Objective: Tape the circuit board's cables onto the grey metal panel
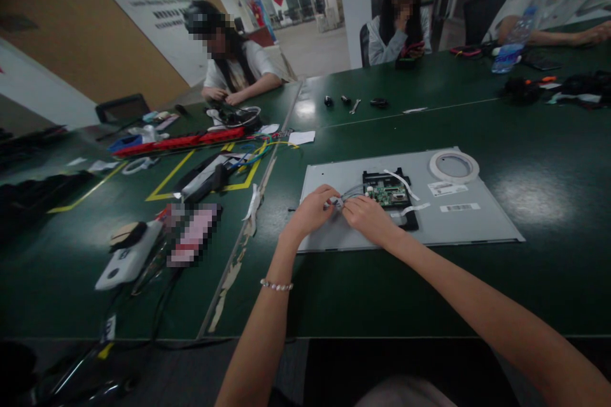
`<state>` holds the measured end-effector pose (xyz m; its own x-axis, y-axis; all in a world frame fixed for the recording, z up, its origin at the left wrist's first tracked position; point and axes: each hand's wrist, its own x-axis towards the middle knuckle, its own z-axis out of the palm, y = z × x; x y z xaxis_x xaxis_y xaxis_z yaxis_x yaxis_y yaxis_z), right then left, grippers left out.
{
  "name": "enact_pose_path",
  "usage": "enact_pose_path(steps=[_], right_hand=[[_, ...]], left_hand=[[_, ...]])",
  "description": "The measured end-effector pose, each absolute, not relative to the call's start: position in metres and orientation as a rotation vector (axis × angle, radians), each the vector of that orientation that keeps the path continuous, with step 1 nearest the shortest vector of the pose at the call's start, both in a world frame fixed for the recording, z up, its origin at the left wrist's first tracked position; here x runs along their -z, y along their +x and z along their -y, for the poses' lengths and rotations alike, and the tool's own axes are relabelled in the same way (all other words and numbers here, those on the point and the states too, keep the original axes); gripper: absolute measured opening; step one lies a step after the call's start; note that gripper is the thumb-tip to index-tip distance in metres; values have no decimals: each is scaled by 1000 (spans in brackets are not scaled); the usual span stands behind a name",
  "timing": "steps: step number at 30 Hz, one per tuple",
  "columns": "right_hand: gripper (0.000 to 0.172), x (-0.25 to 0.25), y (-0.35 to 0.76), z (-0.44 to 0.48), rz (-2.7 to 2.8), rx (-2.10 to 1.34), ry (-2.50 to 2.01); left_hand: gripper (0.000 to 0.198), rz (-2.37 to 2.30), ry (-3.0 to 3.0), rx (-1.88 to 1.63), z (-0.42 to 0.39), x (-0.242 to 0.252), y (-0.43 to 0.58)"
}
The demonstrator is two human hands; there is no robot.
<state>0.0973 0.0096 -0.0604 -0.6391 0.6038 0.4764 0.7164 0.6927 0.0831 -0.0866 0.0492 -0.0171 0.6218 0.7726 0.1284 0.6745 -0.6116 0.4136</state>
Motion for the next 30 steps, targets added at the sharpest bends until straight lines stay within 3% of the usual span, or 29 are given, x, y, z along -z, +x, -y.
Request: enact_pose_path(steps=[21, 26, 30], right_hand=[[21, 64, 98, -9, 2478, 246, -1092], [20, 59, 97, -7, 2484, 169, -1104], [30, 54, 93, 2, 2491, 162, -1130]], left_hand=[[31, -1236, 2534, -418, -50, 20, -89], [41, -1296, 2518, -364, -48, 22, -89], [48, -1317, 2521, -300, -47, 26, -92]])
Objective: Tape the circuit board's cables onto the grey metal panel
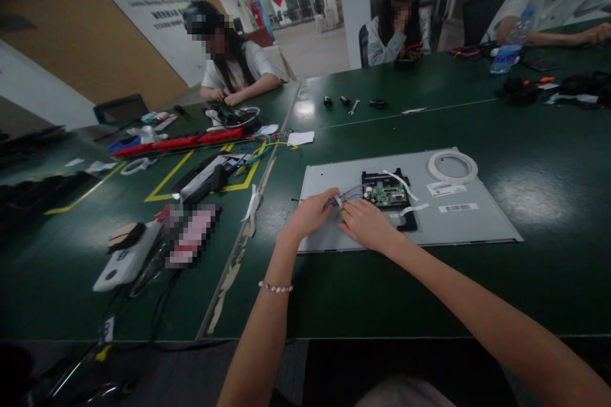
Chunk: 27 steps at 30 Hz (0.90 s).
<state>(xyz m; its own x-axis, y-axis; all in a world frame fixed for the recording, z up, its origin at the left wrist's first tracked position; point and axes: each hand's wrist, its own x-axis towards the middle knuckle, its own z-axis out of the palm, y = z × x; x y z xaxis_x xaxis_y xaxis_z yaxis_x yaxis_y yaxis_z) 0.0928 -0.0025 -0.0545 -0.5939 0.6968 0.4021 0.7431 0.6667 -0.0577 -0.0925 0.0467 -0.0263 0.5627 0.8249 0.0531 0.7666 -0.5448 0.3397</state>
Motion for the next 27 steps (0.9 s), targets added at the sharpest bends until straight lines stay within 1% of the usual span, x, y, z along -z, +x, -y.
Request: enact_pose_path(steps=[4, 10, 15, 18, 21, 23, 25, 27], right_hand=[[44, 54, 89, 14, 2491, 210, -1173], [59, 55, 91, 19, 2505, 173, -1160], [62, 57, 95, 18, 2535, 148, -1120], [66, 60, 95, 20, 2548, 150, -1112], [71, 62, 95, 21, 2566, 122, -1107], [71, 63, 96, 21, 2577, 84, -1110], [68, 62, 96, 20, 2578, 48, -1120], [65, 59, 96, 20, 2576, 25, -1135]], left_hand=[[52, -1307, 2538, -245, -46, 30, -94], [51, -1219, 2573, -194, -45, 31, -94], [54, -1200, 2578, -206, -44, 30, -95], [57, -1198, 2574, -207, -44, 29, -96], [56, -1216, 2572, -224, -45, 28, -95], [55, -1239, 2577, -253, -46, 26, -94], [51, -1252, 2587, -315, -47, 24, -92], [41, -1232, 2599, -385, -48, 22, -92]])
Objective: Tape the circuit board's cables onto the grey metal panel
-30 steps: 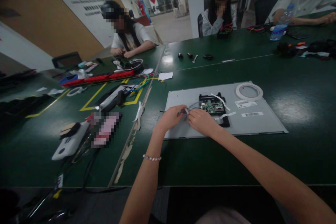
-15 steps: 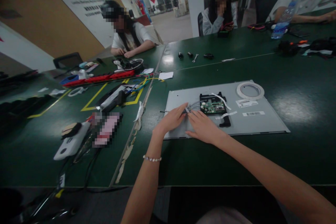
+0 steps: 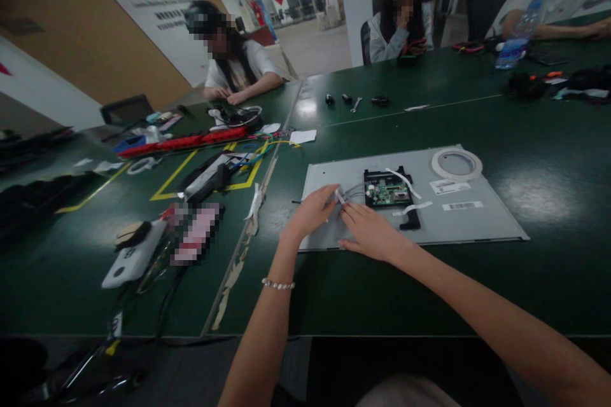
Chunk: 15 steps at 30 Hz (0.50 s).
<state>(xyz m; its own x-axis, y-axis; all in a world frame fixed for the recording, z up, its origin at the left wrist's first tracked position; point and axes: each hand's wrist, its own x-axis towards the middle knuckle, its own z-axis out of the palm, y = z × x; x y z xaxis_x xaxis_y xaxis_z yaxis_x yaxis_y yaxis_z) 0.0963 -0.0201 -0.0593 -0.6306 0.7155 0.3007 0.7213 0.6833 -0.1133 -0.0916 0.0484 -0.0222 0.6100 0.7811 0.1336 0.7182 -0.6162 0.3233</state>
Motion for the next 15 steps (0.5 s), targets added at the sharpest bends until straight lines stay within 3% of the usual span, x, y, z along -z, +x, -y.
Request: enact_pose_path(steps=[4, 15], right_hand=[[61, 54, 96, 21, 2579, 12, -1162], [54, 50, 93, 23, 2581, 109, -1180]], left_hand=[[28, -1181, 2606, -437, -50, 20, -92], [27, -1127, 2623, -459, -54, 22, -93]])
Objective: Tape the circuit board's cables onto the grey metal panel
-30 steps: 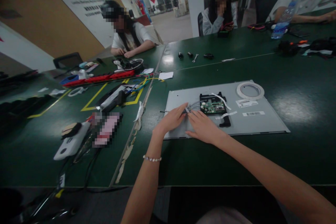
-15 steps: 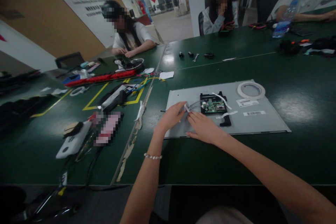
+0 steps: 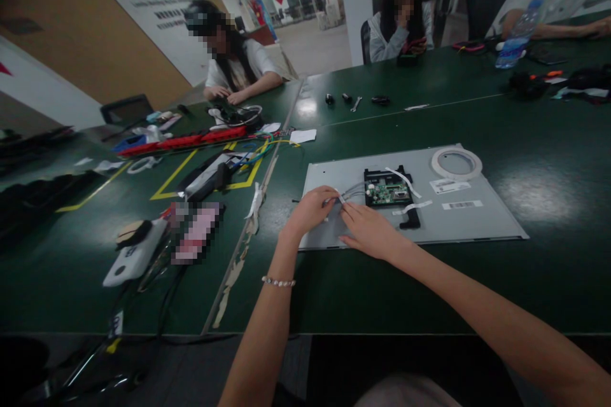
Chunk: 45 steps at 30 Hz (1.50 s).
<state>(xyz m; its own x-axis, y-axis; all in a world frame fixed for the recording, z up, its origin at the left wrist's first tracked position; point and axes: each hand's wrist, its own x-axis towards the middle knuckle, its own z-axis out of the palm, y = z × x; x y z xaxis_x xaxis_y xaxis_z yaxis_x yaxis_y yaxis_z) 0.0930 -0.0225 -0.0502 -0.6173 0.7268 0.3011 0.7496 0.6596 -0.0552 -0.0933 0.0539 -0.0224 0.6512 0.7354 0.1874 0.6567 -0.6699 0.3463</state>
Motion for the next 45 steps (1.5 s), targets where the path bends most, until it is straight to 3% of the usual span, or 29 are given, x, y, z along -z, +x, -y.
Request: enact_pose_path(steps=[12, 21, 30, 35, 45], right_hand=[[26, 31, 95, 25, 2662, -18, -1222], [42, 8, 189, -6, 2281, 28, -1647], [60, 79, 361, -31, 1998, 89, -2166], [53, 96, 366, -22, 1875, -69, -2154], [39, 96, 364, -20, 1909, -21, -1953]], left_hand=[[26, -1208, 2646, -401, -52, 18, -94], [24, -1433, 2830, -303, -49, 16, -90], [23, -1429, 2825, -329, -50, 19, -90], [23, -1439, 2816, -328, -50, 20, -90], [22, -1420, 2819, -326, -53, 20, -91]])
